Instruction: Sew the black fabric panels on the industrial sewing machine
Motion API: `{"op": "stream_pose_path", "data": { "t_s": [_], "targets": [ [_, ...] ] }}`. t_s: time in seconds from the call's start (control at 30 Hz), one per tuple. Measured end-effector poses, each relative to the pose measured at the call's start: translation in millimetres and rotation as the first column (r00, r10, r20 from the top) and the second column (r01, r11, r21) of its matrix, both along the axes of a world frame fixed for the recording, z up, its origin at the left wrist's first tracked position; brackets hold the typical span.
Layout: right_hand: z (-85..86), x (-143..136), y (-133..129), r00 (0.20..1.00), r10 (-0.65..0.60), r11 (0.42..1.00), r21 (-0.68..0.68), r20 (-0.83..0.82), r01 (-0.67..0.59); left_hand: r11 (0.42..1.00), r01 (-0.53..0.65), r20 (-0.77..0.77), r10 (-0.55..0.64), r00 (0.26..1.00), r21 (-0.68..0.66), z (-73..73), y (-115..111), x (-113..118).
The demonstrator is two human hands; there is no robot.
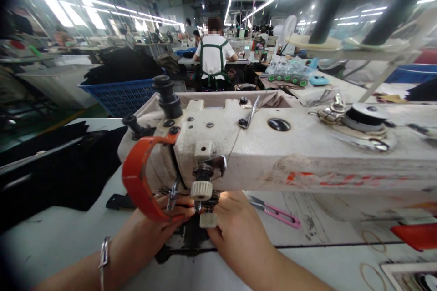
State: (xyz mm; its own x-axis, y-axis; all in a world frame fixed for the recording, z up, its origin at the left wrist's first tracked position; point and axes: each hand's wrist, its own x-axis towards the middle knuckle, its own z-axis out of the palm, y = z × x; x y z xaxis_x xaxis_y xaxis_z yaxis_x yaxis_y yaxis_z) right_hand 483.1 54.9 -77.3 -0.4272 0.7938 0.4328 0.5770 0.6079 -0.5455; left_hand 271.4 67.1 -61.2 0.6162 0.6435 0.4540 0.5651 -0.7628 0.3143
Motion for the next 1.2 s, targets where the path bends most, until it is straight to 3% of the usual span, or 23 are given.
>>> {"op": "stream_pose_path", "data": {
  "t_s": [0.33,0.57,0.77,1.2],
  "targets": [
    [1.9,0.4,3.4,0.995,-0.033,0.999,-0.027,0.098,0.036,0.993,-0.065,0.063,0.059,0.996,0.095,0.9,3.3,5.6],
    [1.9,-0.6,5.3,0.997,-0.039,0.999,-0.023,0.068,0.040,0.992,-0.080,0.113,0.069,0.991,0.094,6.2,5.2,9.5],
    [2.2,-3.2,7.6,0.998,-0.049,0.999,-0.018,0.041,0.050,0.989,-0.098,0.076,0.090,0.993,0.109,2.4,7.2,8.2],
    [0.8,-5.7,9.0,0.997,-0.080,0.996,0.027,0.007,0.079,0.991,-0.134,0.097,0.133,0.986,0.004,-9.9,6.5,1.5]
  ]
}}
